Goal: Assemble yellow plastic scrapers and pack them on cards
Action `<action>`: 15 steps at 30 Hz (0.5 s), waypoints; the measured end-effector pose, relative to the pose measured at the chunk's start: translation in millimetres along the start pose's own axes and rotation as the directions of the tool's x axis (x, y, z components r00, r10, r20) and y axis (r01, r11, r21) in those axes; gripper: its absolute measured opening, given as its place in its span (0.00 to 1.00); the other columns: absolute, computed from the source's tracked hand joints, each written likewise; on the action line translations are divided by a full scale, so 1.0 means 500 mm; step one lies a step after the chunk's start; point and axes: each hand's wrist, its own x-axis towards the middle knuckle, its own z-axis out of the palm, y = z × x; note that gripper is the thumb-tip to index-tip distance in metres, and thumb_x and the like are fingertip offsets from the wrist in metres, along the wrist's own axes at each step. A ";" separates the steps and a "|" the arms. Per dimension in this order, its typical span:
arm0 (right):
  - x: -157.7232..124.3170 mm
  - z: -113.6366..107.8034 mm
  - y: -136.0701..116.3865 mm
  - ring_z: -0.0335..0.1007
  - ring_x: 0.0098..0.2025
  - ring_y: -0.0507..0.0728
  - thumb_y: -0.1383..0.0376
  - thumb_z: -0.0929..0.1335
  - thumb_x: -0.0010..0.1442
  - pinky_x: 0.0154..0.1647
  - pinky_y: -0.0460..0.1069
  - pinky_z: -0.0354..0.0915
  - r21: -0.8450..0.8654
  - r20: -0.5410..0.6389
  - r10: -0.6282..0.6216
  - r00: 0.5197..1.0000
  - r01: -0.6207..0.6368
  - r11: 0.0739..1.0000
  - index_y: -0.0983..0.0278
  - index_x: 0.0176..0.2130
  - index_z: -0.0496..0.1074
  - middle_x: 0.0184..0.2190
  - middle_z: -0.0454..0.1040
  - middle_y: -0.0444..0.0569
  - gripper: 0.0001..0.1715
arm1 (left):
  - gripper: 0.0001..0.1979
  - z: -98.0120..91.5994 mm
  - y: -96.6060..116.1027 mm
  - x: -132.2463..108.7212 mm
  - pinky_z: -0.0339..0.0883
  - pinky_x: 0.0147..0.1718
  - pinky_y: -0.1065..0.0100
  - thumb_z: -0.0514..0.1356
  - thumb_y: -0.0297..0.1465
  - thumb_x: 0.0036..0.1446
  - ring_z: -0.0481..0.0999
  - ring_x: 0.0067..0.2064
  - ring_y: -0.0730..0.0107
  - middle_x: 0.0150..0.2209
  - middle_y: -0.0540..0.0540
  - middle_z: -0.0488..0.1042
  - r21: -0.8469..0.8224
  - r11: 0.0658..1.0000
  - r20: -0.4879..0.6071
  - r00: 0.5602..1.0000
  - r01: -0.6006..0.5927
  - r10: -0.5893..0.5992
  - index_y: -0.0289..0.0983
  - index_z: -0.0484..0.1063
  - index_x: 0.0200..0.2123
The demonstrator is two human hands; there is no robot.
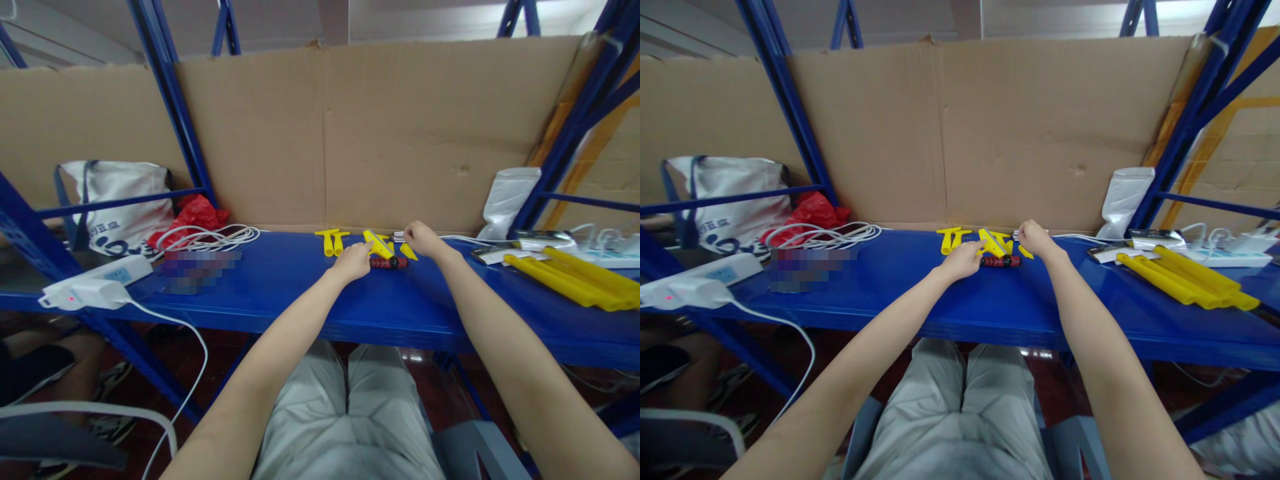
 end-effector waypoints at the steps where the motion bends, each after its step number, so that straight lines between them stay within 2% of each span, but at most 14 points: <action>1: -0.001 -0.004 -0.016 0.69 0.43 0.59 0.71 0.58 0.59 0.45 0.48 0.62 0.025 -0.028 -0.037 0.999 0.038 0.999 0.71 0.37 0.73 0.39 0.73 0.61 0.16 | 0.24 0.001 -0.002 0.001 0.62 0.53 0.63 0.50 0.24 0.58 0.69 0.55 0.61 0.53 0.38 0.71 -0.003 1.000 -0.004 1.000 0.000 0.000 0.34 0.62 0.58; 7: -0.014 -0.005 -0.080 0.66 0.37 0.55 0.72 0.60 0.57 0.41 0.48 0.62 0.168 -0.161 -0.249 0.955 0.275 0.947 0.67 0.31 0.69 0.34 0.70 0.55 0.10 | 0.20 0.000 -0.010 0.007 0.62 0.53 0.61 0.51 0.26 0.59 0.69 0.55 0.62 0.51 0.40 0.72 -0.014 0.999 -0.016 0.999 0.035 -0.035 0.37 0.66 0.54; 15: -0.017 0.000 -0.089 0.65 0.34 0.53 0.72 0.62 0.54 0.37 0.47 0.62 0.231 -0.153 -0.318 0.936 0.346 0.909 0.66 0.29 0.68 0.32 0.69 0.51 0.07 | 0.20 0.000 -0.017 0.011 0.61 0.53 0.62 0.52 0.26 0.59 0.69 0.55 0.63 0.51 0.41 0.73 -0.029 0.998 -0.020 0.998 0.051 -0.052 0.38 0.66 0.54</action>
